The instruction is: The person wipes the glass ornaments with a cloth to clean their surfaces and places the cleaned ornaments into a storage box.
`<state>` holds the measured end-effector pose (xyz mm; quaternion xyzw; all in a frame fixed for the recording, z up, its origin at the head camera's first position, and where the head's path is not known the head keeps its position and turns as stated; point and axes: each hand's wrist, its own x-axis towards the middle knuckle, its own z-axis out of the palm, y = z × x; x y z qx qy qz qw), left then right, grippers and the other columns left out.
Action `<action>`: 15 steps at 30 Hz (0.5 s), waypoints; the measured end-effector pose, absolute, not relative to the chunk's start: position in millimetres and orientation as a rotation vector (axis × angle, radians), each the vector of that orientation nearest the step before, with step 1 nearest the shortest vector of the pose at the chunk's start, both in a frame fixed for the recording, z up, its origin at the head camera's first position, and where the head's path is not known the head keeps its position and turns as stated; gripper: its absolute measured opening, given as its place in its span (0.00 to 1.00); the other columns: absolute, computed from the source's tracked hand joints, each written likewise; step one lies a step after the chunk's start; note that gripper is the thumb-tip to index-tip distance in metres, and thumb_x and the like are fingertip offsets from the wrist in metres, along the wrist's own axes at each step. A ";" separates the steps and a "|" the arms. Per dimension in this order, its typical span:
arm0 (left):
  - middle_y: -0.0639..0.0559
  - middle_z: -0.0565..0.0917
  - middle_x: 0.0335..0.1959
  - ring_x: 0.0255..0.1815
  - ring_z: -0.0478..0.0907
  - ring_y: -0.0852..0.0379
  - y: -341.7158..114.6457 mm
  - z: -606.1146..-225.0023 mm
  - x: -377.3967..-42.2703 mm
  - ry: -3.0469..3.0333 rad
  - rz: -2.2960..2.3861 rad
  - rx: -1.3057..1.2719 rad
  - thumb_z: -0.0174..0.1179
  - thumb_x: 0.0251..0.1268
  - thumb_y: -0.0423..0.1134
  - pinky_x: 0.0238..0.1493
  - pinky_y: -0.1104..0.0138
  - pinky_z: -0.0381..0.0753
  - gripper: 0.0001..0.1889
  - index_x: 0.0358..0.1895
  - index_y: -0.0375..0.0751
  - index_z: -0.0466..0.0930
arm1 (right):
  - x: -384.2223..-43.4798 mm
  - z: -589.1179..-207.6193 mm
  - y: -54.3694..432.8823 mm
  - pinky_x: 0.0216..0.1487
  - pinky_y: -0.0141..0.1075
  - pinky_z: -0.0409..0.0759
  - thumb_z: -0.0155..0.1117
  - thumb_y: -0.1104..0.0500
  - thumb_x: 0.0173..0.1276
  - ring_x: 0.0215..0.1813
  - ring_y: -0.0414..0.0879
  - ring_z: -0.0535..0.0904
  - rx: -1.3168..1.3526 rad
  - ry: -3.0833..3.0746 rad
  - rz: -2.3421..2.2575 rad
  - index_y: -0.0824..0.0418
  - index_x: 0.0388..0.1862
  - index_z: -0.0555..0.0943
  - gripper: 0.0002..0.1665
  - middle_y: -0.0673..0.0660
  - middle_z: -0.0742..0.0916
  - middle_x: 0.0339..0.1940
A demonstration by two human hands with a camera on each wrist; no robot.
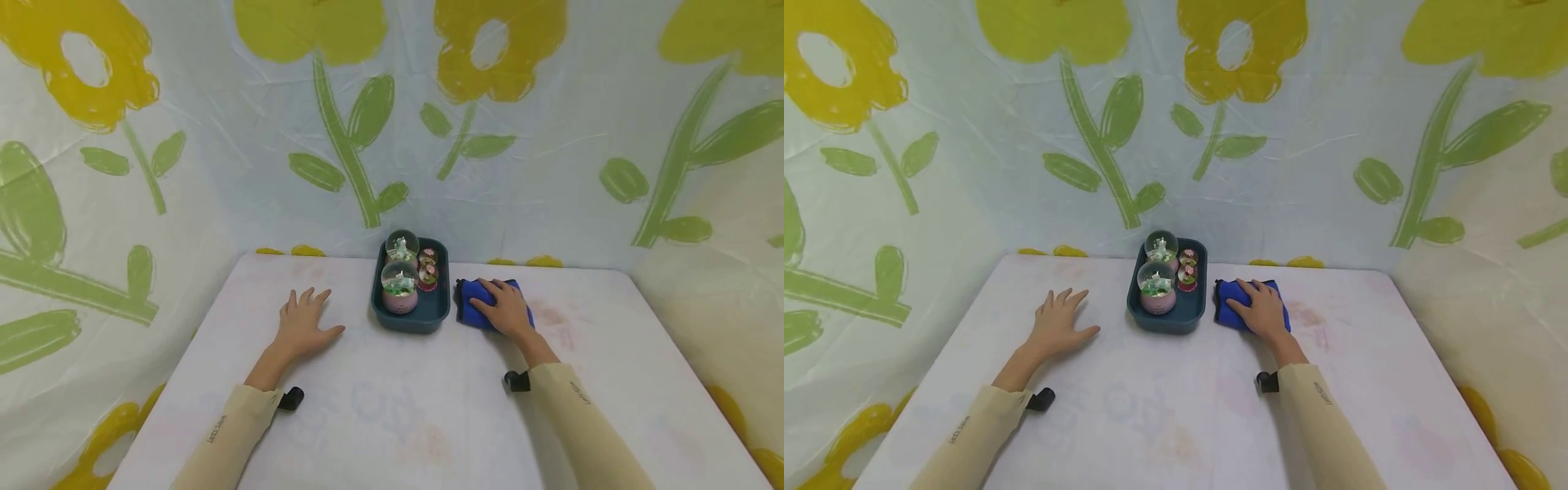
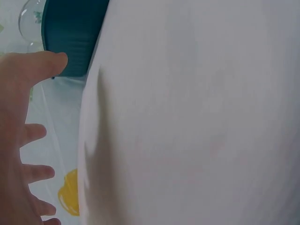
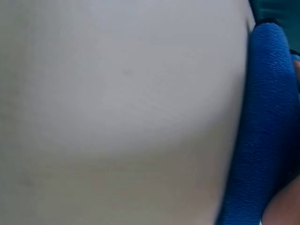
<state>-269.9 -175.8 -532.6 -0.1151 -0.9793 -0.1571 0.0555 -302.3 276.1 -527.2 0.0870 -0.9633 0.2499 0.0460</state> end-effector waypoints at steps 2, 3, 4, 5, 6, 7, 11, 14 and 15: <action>0.33 0.59 0.71 0.70 0.44 0.21 -181.2 -530.8 -271.9 -2.977 -0.425 -0.345 0.57 0.55 0.70 0.61 0.32 0.51 0.46 0.74 0.50 0.59 | -304.8 -522.3 277.9 0.64 0.69 0.51 0.55 0.40 0.72 0.70 0.74 0.54 0.287 -2.938 0.763 0.60 0.73 0.64 0.39 0.73 0.63 0.71; 0.33 0.59 0.71 0.70 0.43 0.21 -183.8 -529.1 -273.4 -2.978 -0.394 -0.340 0.57 0.55 0.70 0.61 0.32 0.50 0.46 0.74 0.50 0.59 | -306.2 -519.0 279.6 0.64 0.69 0.51 0.55 0.40 0.72 0.70 0.74 0.53 0.303 -2.936 0.761 0.61 0.73 0.64 0.39 0.74 0.62 0.71; 0.33 0.59 0.71 0.70 0.43 0.20 -186.2 -526.8 -275.2 -2.974 -0.375 -0.334 0.57 0.55 0.70 0.61 0.32 0.49 0.46 0.74 0.50 0.59 | -307.8 -515.1 281.7 0.64 0.69 0.51 0.56 0.40 0.72 0.70 0.74 0.53 0.318 -2.933 0.762 0.61 0.73 0.63 0.40 0.74 0.62 0.72; 0.33 0.59 0.71 0.70 0.42 0.20 -188.8 -524.8 -278.1 -2.972 -0.357 -0.331 0.57 0.55 0.70 0.62 0.32 0.48 0.46 0.74 0.50 0.59 | -309.1 -509.7 283.6 0.64 0.69 0.51 0.56 0.41 0.71 0.71 0.73 0.53 0.329 -2.933 0.755 0.62 0.73 0.63 0.40 0.74 0.61 0.72; 0.33 0.59 0.71 0.70 0.42 0.20 -191.0 -521.6 -281.1 -2.967 -0.336 -0.327 0.58 0.55 0.70 0.61 0.32 0.48 0.46 0.74 0.50 0.59 | -310.6 -504.3 285.6 0.64 0.69 0.52 0.57 0.41 0.71 0.70 0.73 0.53 0.337 -2.929 0.739 0.62 0.73 0.63 0.40 0.73 0.61 0.72; 0.32 0.59 0.71 0.70 0.42 0.20 -193.7 -519.4 -283.6 -2.970 -0.309 -0.323 0.58 0.55 0.70 0.62 0.32 0.48 0.46 0.74 0.50 0.59 | -310.6 -499.3 287.4 0.63 0.69 0.52 0.58 0.41 0.71 0.71 0.73 0.54 0.340 -2.926 0.720 0.63 0.73 0.63 0.41 0.73 0.61 0.72; 0.32 0.57 0.72 0.70 0.40 0.19 -202.8 -509.9 -289.7 -2.982 -0.229 -0.304 0.56 0.55 0.72 0.62 0.31 0.46 0.47 0.75 0.51 0.58 | -306.0 -474.2 292.6 0.62 0.69 0.55 0.63 0.45 0.68 0.70 0.73 0.56 0.366 -2.896 0.661 0.63 0.74 0.61 0.43 0.73 0.61 0.72; 0.33 0.55 0.73 0.70 0.38 0.19 -209.2 -503.1 -288.0 -3.008 -0.184 -0.282 0.53 0.55 0.74 0.62 0.31 0.44 0.48 0.75 0.52 0.57 | -298.5 -454.6 293.6 0.62 0.69 0.55 0.65 0.45 0.66 0.69 0.73 0.56 0.379 -2.889 0.614 0.62 0.75 0.59 0.46 0.73 0.61 0.73; 0.33 0.55 0.73 0.70 0.38 0.19 -210.9 -500.0 -286.7 -3.012 -0.179 -0.272 0.53 0.55 0.74 0.63 0.31 0.44 0.48 0.75 0.53 0.57 | -296.2 -448.5 294.1 0.62 0.69 0.55 0.65 0.43 0.66 0.70 0.73 0.56 0.388 -2.887 0.592 0.62 0.75 0.59 0.47 0.73 0.61 0.73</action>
